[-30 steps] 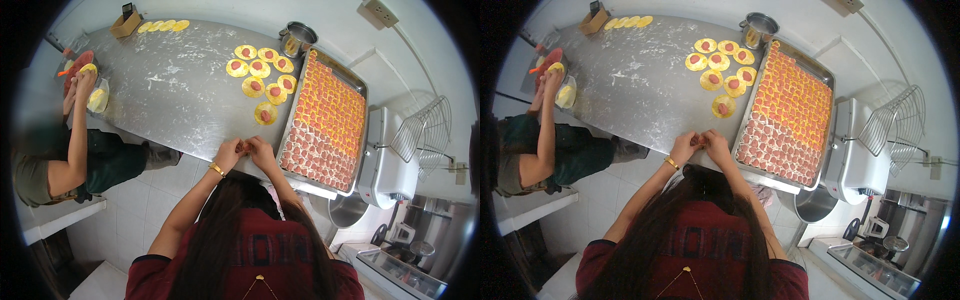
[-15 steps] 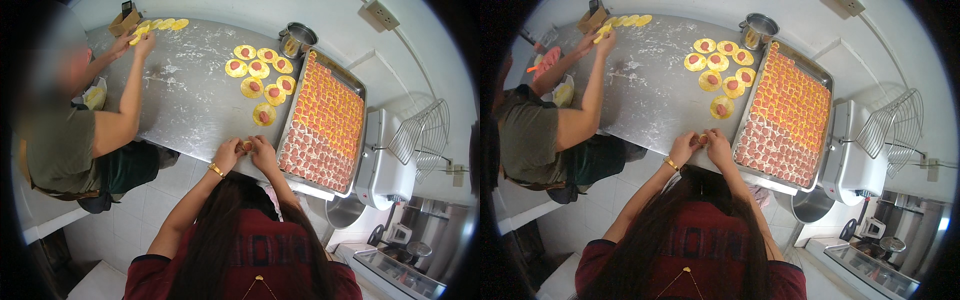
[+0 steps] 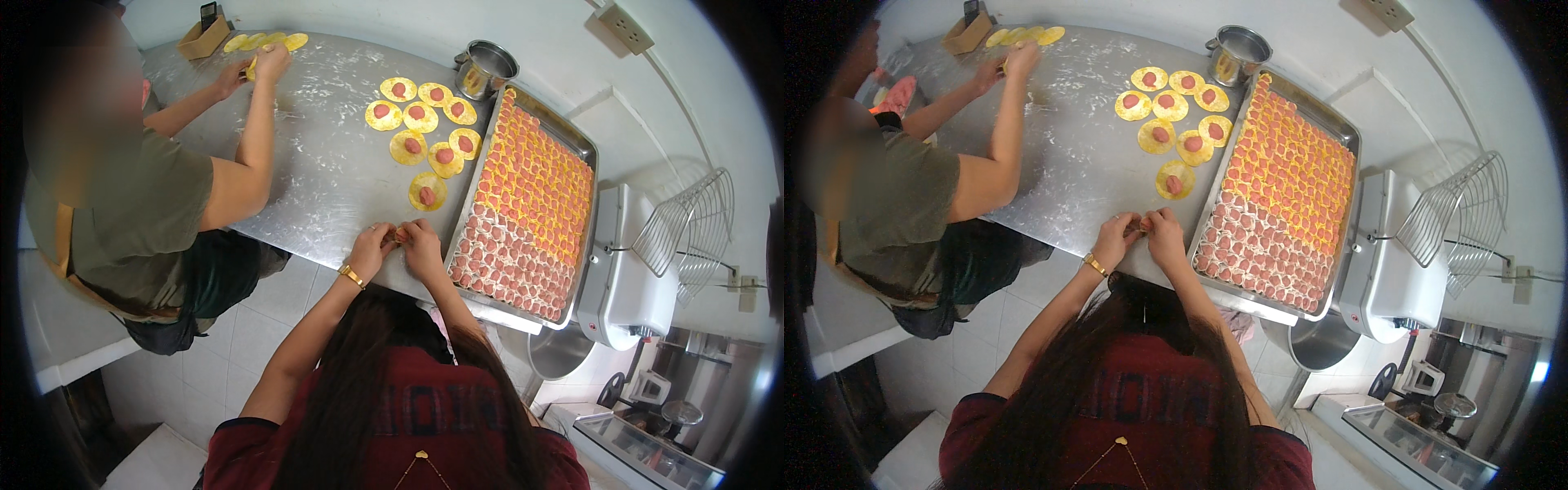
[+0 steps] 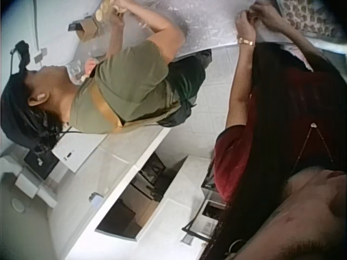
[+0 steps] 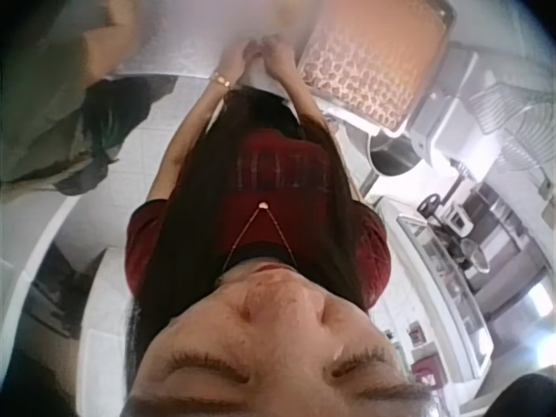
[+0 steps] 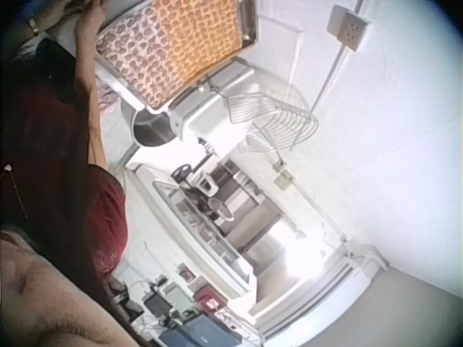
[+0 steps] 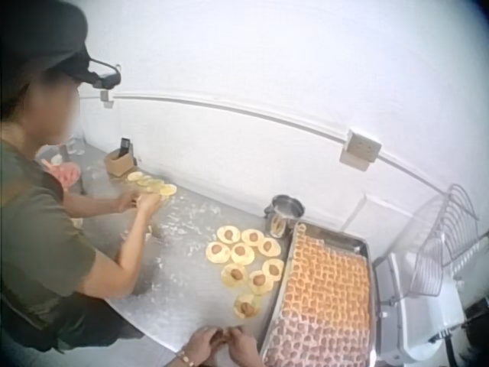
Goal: The person places small red filling onto yellow dough discs and folds them into half-moon shapes, then arranges the finished pastries on a metal tray. A coworker flattens additional dough discs nearby. The process repeats continuously across the stainless steel table.
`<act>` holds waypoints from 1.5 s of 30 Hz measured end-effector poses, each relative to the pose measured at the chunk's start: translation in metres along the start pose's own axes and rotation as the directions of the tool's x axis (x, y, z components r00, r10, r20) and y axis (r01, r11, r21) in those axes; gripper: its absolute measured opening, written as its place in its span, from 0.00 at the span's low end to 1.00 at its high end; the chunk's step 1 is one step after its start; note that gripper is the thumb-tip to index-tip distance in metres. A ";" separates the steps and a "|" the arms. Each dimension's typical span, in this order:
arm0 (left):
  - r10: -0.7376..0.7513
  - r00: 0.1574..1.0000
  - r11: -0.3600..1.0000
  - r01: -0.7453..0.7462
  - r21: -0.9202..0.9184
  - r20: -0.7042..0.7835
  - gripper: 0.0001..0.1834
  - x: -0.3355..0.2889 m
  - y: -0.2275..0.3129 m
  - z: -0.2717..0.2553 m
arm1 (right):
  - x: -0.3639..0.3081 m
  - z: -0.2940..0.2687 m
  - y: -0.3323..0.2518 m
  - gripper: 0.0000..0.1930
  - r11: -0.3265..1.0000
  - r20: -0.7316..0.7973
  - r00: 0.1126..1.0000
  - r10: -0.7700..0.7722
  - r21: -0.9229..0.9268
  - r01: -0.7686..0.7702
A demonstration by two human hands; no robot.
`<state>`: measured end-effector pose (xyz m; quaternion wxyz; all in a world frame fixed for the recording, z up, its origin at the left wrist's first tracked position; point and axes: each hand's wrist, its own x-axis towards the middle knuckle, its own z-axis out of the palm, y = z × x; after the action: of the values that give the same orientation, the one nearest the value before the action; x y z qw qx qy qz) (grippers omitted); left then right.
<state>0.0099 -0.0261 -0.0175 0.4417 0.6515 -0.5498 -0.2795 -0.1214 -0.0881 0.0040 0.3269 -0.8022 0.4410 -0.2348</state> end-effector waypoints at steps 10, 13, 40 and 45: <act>-0.136 0.988 0.988 0.129 -0.088 -0.075 0.14 0.001 -0.005 -0.011 | -0.001 -0.006 -0.002 0.15 0.982 0.107 0.980 -0.168 -0.062 0.176; -0.097 0.988 0.995 0.096 -0.007 -0.117 0.12 0.012 -0.006 -0.007 | 0.005 -0.016 0.003 0.15 0.984 0.148 0.974 -0.173 -0.023 0.178; -0.359 0.871 0.805 0.471 0.362 -0.335 0.17 0.073 0.037 0.058 | 0.317 -0.280 0.304 0.18 0.906 0.023 0.997 0.074 -0.419 -0.057; -0.361 0.866 0.804 0.477 0.355 -0.345 0.16 0.075 0.038 0.058 | 0.311 -0.288 0.288 0.18 0.886 0.156 0.981 0.117 -0.462 -0.032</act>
<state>-0.0390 -0.1140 -0.0012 0.2824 0.8692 -0.3753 -0.1548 -0.3170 -0.5613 0.0161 0.1759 -0.8569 0.4830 -0.0383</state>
